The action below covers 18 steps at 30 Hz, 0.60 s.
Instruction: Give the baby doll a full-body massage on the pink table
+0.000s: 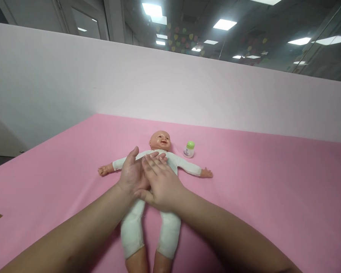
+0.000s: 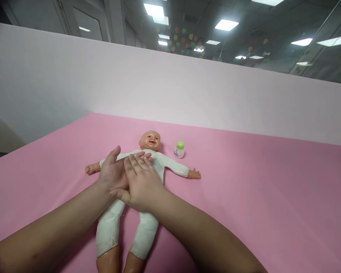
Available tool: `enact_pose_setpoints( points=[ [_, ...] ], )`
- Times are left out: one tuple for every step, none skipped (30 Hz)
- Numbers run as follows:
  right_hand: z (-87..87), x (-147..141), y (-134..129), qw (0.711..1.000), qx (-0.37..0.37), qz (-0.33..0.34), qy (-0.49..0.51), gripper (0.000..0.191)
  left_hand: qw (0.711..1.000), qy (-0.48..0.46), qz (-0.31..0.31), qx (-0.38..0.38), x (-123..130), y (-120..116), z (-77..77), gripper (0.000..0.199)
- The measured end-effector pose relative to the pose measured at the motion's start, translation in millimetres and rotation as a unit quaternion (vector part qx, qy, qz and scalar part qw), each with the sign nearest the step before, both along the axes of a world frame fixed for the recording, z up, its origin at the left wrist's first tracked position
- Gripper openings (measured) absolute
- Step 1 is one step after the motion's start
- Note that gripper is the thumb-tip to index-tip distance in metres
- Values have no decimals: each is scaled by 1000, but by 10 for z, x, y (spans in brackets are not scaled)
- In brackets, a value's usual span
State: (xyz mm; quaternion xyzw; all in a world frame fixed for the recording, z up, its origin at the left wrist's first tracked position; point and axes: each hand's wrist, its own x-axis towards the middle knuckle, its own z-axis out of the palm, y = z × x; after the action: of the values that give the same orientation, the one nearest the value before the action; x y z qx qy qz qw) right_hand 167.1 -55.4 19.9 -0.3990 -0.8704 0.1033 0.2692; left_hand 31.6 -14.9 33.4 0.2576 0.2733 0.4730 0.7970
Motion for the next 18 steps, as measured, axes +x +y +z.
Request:
enact_pose_setpoints(
  points=[
    [10, 1, 2, 1000, -9, -15, 1, 95, 1000, -5, 1, 1, -25, 21, 4, 84],
    [24, -8, -13, 999, -20, -26, 2, 94, 1000, -9, 8, 4, -55, 45, 8, 84],
    [42, -26, -44, 999, -34, -34, 4, 95, 1000, -12, 20, 8, -87, 68, 13, 84],
    [61, -49, -89, 998, -48, -36, 8, 97, 999, -12, 37, 11, -115, 90, 17, 83],
    [81, -76, -145, 997, -61, -34, 14, 99, 998, -10, 53, 15, -136, 107, 18, 82],
    [100, -103, -206, 997, -71, -25, 20, 100, 998, -7, 66, 19, -148, 118, 14, 81],
    [117, -128, -268, 996, -79, -13, 28, 101, 997, -4, 73, 23, -150, 123, 4, 80],
    [130, -148, -325, 996, -84, 1, 37, 101, 997, -3, 73, 27, -141, 122, -10, 79],
    [138, -164, -373, 995, -88, 13, 46, 102, 997, -4, 67, 29, -125, 114, -29, 79],
    [141, -175, -409, 994, -90, 23, 54, 103, 998, -5, 57, 31, -102, 100, -48, 79],
    [138, -181, -430, 994, -90, 30, 59, 105, 998, -7, 47, 31, -76, 82, -66, 80],
    [132, -182, -433, 994, -87, 34, 62, 107, 999, -8, 37, 30, -49, 61, -80, 81],
    [123, -179, -420, 994, -80, 35, 61, 108, 999, -10, 28, 27, -24, 38, -88, 81],
    [114, -171, -391, 995, -70, 35, 55, 108, 999, -12, 19, 23, -3, 16, -91, 81],
    [107, -158, -351, 997, -61, 32, 45, 107, 1000, -16, 11, 14, 13, -3, -88, 81],
    [106, -140, -304, 998, -57, 23, 31, 106, 1000, -22, 4, 3, 24, -18, -80, 82],
    [111, -118, -256, 998, -59, 9, 15, 104, 999, -31, -3, -11, 29, -29, -69, 83],
    [125, -94, -212, 998, -66, -9, -2, 103, 999, -42, -10, -24, 29, -35, -54, 83]
  ],
)
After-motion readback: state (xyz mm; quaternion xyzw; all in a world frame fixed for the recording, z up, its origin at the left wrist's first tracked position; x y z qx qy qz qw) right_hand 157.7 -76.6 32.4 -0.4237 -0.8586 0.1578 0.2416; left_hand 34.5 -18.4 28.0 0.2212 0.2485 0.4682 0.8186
